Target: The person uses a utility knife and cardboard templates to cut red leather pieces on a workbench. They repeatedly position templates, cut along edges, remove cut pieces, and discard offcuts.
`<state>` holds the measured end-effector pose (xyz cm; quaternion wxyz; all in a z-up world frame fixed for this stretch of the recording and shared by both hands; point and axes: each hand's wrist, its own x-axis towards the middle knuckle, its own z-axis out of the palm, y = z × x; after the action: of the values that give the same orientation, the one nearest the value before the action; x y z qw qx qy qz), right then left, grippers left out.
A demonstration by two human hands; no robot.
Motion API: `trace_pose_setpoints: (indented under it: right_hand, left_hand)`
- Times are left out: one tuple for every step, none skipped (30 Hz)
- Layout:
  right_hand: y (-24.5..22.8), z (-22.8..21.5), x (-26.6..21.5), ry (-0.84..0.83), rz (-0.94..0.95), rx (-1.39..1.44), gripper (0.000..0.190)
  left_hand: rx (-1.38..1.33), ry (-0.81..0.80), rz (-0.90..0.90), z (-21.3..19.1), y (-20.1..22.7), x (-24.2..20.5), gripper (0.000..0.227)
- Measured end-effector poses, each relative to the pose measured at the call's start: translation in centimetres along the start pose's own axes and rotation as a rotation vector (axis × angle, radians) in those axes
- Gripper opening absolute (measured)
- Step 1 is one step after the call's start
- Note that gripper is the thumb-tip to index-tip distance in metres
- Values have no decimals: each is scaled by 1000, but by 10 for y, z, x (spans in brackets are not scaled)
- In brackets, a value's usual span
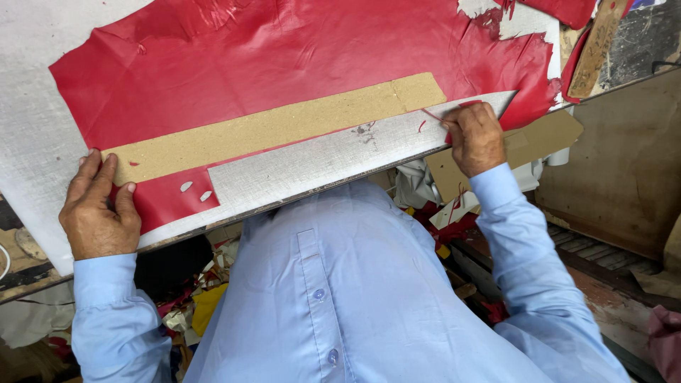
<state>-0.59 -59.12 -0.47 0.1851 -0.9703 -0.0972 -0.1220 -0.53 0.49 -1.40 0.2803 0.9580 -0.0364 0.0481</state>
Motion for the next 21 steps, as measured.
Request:
trace_pose_setpoints:
  right_hand:
    - [8,-9,-3,-46,-35,-21,14]
    - [19,-23,-4,-140,-74,-82,11]
    - [30,-38,-5,-234,-114,-142,9]
    - [39,-54,-5,-417,-27,-201,3]
    - [45,-66,-3,-600,61,-258,3]
    - [48,-75,0,-787,219,-381,3]
    - [48,-82,4,-967,384,-506,8]
    - [44,-86,9,-1140,554,-633,13]
    - [37,-85,14,-937,424,-499,14]
    - [28,-81,19,-732,294,-366,16]
    - [18,-75,24,-522,170,-236,19]
    - [6,-59,29,-346,130,-75,22]
    - [-4,-43,32,-171,91,86,25]
    - [-10,-30,34,-123,63,100,31]
    - [-15,-19,33,-75,35,115,37]
    - [-19,-6,33,-31,0,145,43]
    - [-20,5,32,3,24,149,39]
    - [-21,16,31,33,44,158,35]
    - [-20,26,30,62,66,167,30]
    - [-16,30,28,70,68,181,27]
    - [-12,33,28,77,70,196,25]
  left_hand:
    - [-4,-1,4,1,-1,1,42]
    - [-5,-2,1,1,-1,1,42]
    - [-5,-3,-2,2,-1,0,42]
    - [-5,0,-5,2,-2,0,41]
    - [-5,2,-1,2,-3,0,41]
    - [-4,3,2,2,-3,0,42]
    - [-4,3,5,2,-4,0,42]
    - [-7,2,12,2,-4,0,41]
    - [-10,1,18,2,-4,1,41]
    - [-10,1,19,0,-4,-1,41]
    - [-20,19,8,-1,-2,-3,40]
    - [-28,40,-5,-1,1,-6,38]
    - [-36,62,-17,1,3,-5,37]
    - [-24,87,-18,3,5,-2,36]
    - [-13,112,-18,6,7,-1,34]
    - [12,140,-27,4,8,-2,33]
    - [-13,155,-49,5,8,-4,31]
    - [-34,174,-76,6,8,-8,30]
    - [-38,182,-104,5,7,-13,27]
    - [-57,192,-125,10,7,-13,25]
    - [-61,214,-133,12,7,-14,24]
